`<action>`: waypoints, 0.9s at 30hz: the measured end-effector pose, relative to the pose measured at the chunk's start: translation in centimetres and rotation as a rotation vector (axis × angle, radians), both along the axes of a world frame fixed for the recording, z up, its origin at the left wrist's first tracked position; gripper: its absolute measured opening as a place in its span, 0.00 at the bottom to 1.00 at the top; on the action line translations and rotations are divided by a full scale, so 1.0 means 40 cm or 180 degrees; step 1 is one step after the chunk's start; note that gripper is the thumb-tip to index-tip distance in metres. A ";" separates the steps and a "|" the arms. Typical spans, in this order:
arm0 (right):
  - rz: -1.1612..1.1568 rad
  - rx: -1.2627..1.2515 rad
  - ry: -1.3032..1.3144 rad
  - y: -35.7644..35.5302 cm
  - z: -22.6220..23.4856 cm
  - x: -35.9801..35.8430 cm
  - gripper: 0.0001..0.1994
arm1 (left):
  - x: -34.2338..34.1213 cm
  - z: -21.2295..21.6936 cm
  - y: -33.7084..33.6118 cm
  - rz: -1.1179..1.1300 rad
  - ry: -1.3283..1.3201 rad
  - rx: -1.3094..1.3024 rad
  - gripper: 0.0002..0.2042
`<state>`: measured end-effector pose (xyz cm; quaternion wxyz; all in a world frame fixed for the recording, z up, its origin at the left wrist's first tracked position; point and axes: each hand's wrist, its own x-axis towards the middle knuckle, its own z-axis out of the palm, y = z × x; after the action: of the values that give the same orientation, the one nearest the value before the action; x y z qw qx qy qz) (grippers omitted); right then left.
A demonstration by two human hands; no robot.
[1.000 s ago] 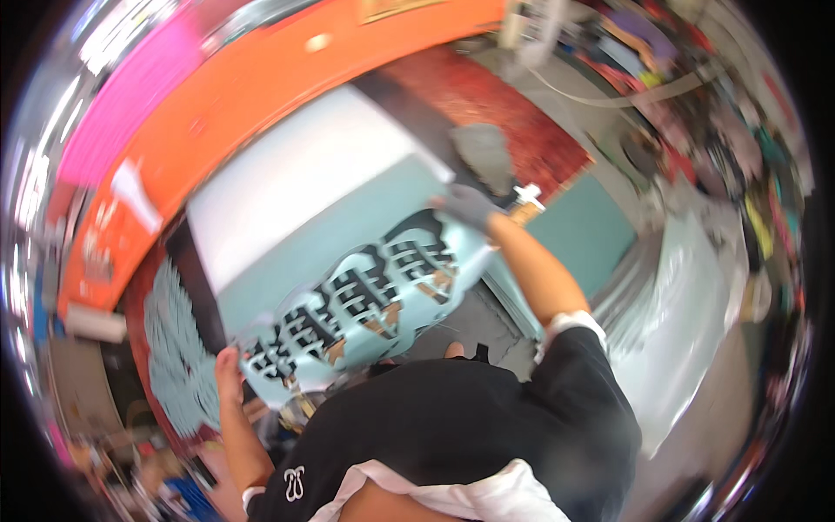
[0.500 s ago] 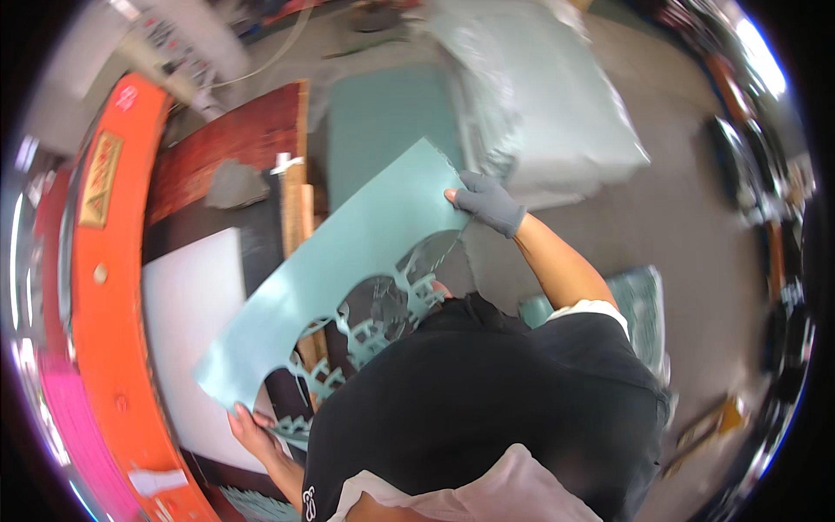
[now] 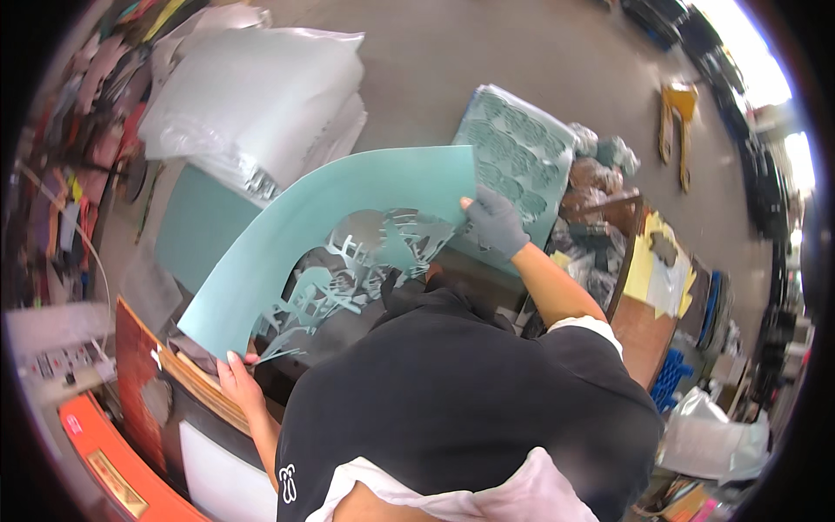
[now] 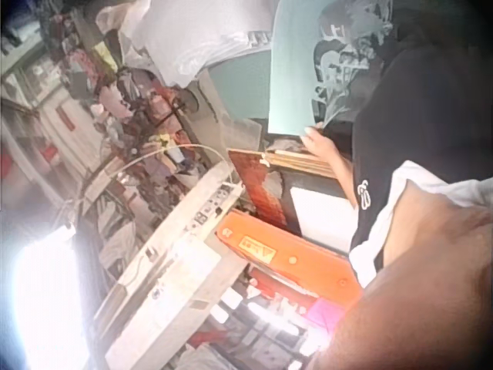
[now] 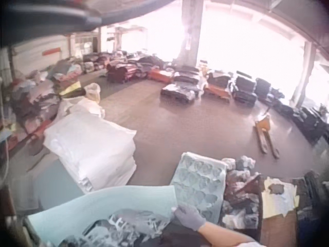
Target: The person uses a stone-like tool to rub and lift cut-out sticker shapes from a light-blue sheet on a cutting machine bed, then peels and stacks the finished pieces. They repeat the process with a new sheet, removing excess material and collecting the cut shapes.
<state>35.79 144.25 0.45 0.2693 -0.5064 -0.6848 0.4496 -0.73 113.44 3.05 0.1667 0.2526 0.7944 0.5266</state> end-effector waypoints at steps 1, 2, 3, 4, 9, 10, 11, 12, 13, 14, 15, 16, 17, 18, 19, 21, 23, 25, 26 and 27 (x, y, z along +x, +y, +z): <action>-0.0169 0.0089 0.0064 0.000 -0.001 0.048 0.15 | -0.012 0.003 0.055 -0.0336 -0.0066 -0.0023 0.13; -0.0317 0.0162 0.0122 -0.005 -0.002 0.100 0.14 | -0.003 0.003 0.106 -0.0588 -0.0093 0.0150 0.12; -0.0460 0.0060 0.0222 -0.021 -0.002 0.145 0.14 | 0.002 0.001 0.159 -0.0683 -0.0080 0.0190 0.11; -0.0584 -0.0048 0.0327 -0.039 0.002 0.189 0.13 | 0.000 0.011 0.206 -0.1096 0.0212 -0.0029 0.11; -0.1484 0.0511 0.0637 -0.207 0.026 0.343 0.10 | 0.045 0.052 0.382 -0.1891 0.0336 -0.0184 0.12; -0.1760 0.0609 0.0435 -0.251 0.037 0.366 0.09 | 0.055 0.060 0.404 -0.2023 0.0257 -0.0117 0.11; -0.1862 0.0585 0.0401 -0.289 0.053 0.390 0.10 | 0.063 0.069 0.424 -0.2118 0.0165 -0.0071 0.11; -0.2131 0.0612 0.0338 -0.332 0.066 0.406 0.10 | 0.073 0.078 0.438 -0.2191 0.0023 -0.0048 0.12; -0.2393 0.0632 0.0291 -0.369 0.084 0.423 0.09 | 0.082 0.086 0.454 -0.2343 0.0057 0.0024 0.12; -0.2514 0.0650 0.0403 -0.399 0.104 0.443 0.10 | 0.092 0.094 0.473 -0.2476 0.0053 0.0097 0.12; -0.2685 0.0604 0.0524 -0.426 0.119 0.461 0.10 | 0.105 0.102 0.491 -0.2601 0.0050 0.0167 0.12; -0.2668 0.0879 0.0698 -0.444 0.132 0.477 0.09 | 0.119 0.108 0.511 -0.2747 0.0016 0.0207 0.12; -0.2864 0.0831 0.0670 -0.457 0.141 0.495 0.09 | 0.137 0.112 0.536 -0.2890 -0.0004 0.0263 0.12; -0.2966 0.0861 0.0643 -0.464 0.155 0.519 0.09 | 0.155 0.116 0.562 -0.3030 -0.0055 0.0364 0.12; -0.3059 0.0924 0.0612 -0.466 0.163 0.546 0.10 | 0.177 0.116 0.589 -0.3131 -0.0098 0.0377 0.12; -0.3268 0.1000 0.1044 -0.455 0.160 0.587 0.07 | 0.223 0.110 0.645 -0.3332 -0.0310 0.0526 0.12; -0.3463 0.0862 0.1056 -0.434 0.160 0.643 0.06 | 0.261 0.105 0.702 -0.3473 -0.0320 0.0542 0.12; -0.3355 0.0968 0.0965 -0.400 0.140 0.704 0.05 | 0.317 0.087 0.761 -0.3492 -0.0536 0.0548 0.12; -0.3372 0.0964 0.0883 -0.379 0.132 0.729 0.05 | 0.336 0.080 0.793 -0.3417 -0.0558 0.0456 0.12; -0.3393 0.0950 0.0776 -0.347 0.117 0.761 0.05 | 0.358 0.073 0.835 -0.3448 -0.0604 0.0396 0.12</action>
<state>66.23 130.36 5.14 0.6049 -0.6829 -0.3545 0.2051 13.60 146.85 5.97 0.4693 0.5859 0.4998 0.4320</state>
